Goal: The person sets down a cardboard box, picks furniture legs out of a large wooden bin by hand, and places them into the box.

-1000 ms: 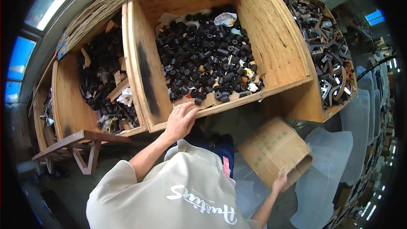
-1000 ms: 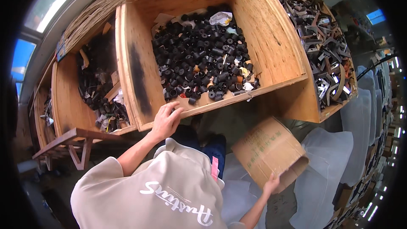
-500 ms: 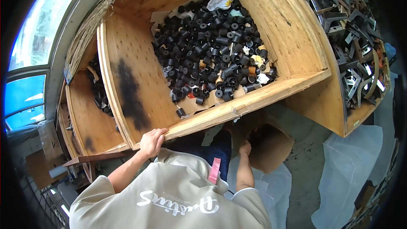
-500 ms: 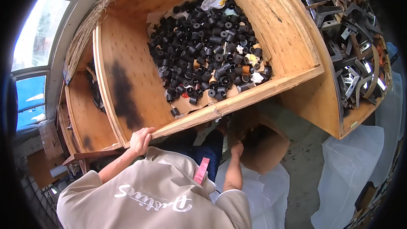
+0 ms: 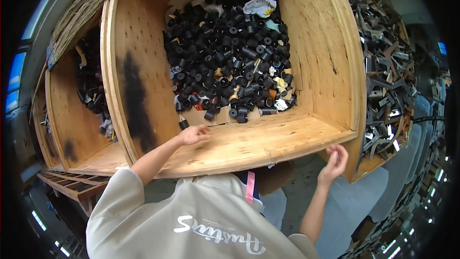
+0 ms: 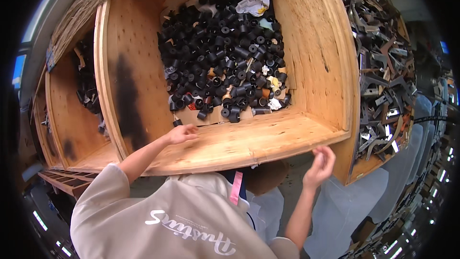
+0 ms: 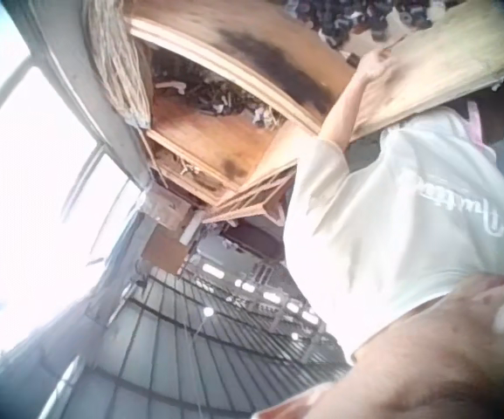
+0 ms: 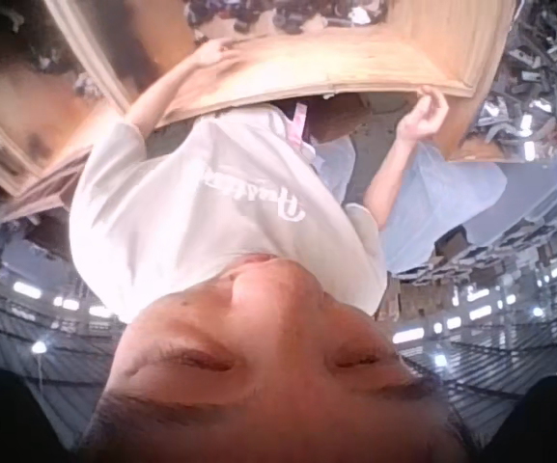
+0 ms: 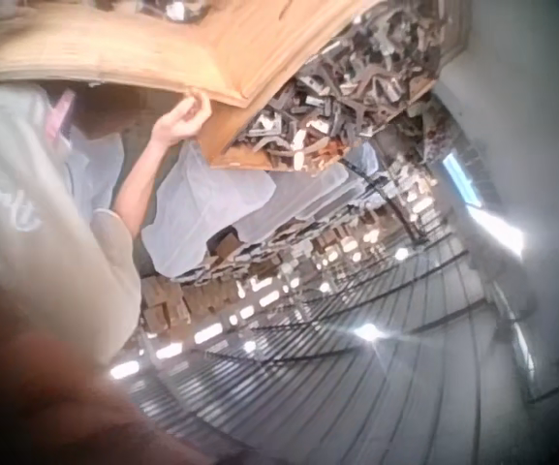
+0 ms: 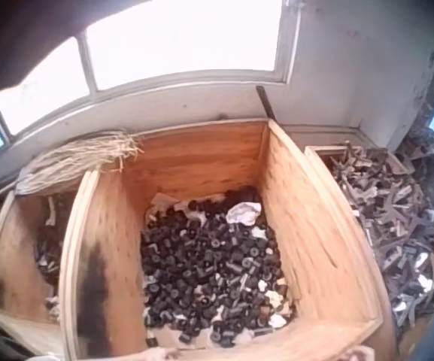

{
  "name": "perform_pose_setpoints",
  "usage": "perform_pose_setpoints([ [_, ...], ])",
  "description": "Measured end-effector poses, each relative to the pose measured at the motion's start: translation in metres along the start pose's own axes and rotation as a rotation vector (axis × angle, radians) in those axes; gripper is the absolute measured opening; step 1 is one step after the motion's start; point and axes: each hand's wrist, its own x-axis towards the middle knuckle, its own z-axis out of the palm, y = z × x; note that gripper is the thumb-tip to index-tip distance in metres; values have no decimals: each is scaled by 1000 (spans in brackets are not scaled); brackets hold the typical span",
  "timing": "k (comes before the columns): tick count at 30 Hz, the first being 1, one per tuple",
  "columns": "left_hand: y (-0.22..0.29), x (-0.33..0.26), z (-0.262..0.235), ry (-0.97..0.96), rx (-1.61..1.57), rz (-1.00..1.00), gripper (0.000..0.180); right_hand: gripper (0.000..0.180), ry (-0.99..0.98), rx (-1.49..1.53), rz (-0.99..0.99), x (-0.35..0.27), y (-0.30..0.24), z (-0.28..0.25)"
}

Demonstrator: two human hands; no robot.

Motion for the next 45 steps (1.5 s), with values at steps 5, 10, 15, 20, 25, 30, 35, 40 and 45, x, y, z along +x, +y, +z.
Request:
perform_pose_setpoints([
  [5,-37,165,75,32,-254,-123,88,52,-1270,-320,202,129,30,162],
  [10,41,261,97,224,-9,-128,122,85,-1426,-680,613,150,266,286],
  [15,54,359,51,317,-246,-413,115,106,-765,-383,862,72,399,373],
  [20,25,375,97,420,-539,-330,83,72,-956,-471,524,19,396,364],
  [25,24,400,85,380,-523,-433,82,91,-853,-234,849,27,402,380],
  [30,-3,366,99,306,-586,-297,77,87,-1134,-39,956,17,383,369],
  [35,-10,341,99,290,-1033,-390,60,85,-1076,192,1213,-2,346,387],
  [40,-11,272,119,445,-1125,-397,52,85,-1187,14,1093,-25,316,390],
  [45,-74,232,98,651,-461,-347,46,101,-1142,-295,793,-39,357,396],
])
